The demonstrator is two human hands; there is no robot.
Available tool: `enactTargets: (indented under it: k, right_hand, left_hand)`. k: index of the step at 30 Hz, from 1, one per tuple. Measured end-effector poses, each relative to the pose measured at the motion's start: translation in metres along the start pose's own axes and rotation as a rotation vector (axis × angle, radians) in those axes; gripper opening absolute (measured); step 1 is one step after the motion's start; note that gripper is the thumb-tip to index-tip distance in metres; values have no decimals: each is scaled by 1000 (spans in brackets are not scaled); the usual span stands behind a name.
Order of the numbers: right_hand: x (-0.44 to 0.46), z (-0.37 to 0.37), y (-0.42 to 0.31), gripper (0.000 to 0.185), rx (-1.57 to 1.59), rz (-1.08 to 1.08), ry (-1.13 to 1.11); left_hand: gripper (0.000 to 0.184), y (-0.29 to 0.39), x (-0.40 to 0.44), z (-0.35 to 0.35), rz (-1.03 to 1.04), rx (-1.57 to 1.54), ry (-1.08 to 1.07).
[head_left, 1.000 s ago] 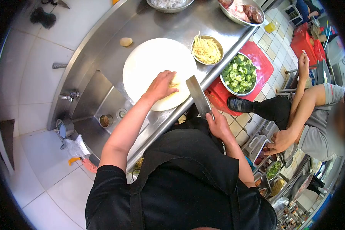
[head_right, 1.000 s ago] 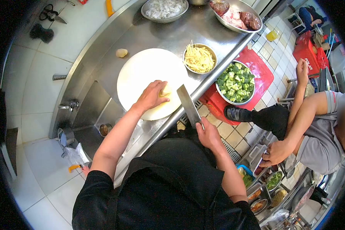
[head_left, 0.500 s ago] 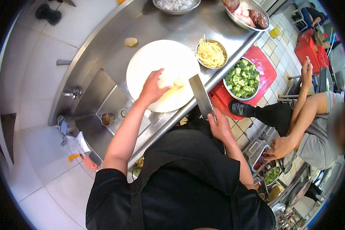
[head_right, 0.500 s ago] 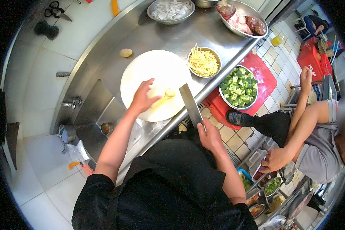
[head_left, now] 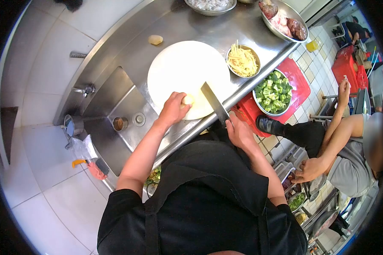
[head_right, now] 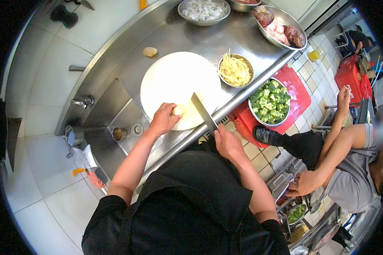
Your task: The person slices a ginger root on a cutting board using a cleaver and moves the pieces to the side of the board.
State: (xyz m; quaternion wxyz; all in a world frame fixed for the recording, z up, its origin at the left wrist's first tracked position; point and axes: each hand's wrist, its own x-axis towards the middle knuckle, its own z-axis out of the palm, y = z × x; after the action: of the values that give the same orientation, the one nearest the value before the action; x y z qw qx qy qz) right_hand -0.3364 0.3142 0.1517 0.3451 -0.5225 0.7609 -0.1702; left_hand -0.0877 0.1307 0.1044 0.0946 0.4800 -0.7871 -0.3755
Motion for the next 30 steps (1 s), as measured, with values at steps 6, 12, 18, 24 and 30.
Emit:
enactTargets:
  k: [6,12,18,24,30]
  right_hand:
    - [0,-5,-13,23,46,-70,-18]
    - [-8,12,-26,22,31,-60,-17]
    - [-14,15,-38,21,-15,-85,-4]
    - [-17,18,-44,20,-80,-128,28]
    - [-19,18,-51,19,-83,-107,44]
  left_hand:
    - [46,-14,11,34,-121,-372,39]
    - [29,-3,-9,52,-142,-558,95]
    - [25,-11,-12,50,135,-441,297]
    - [27,-16,-13,43,260,-386,240]
    - [31,-21,-6,47,312,-277,276]
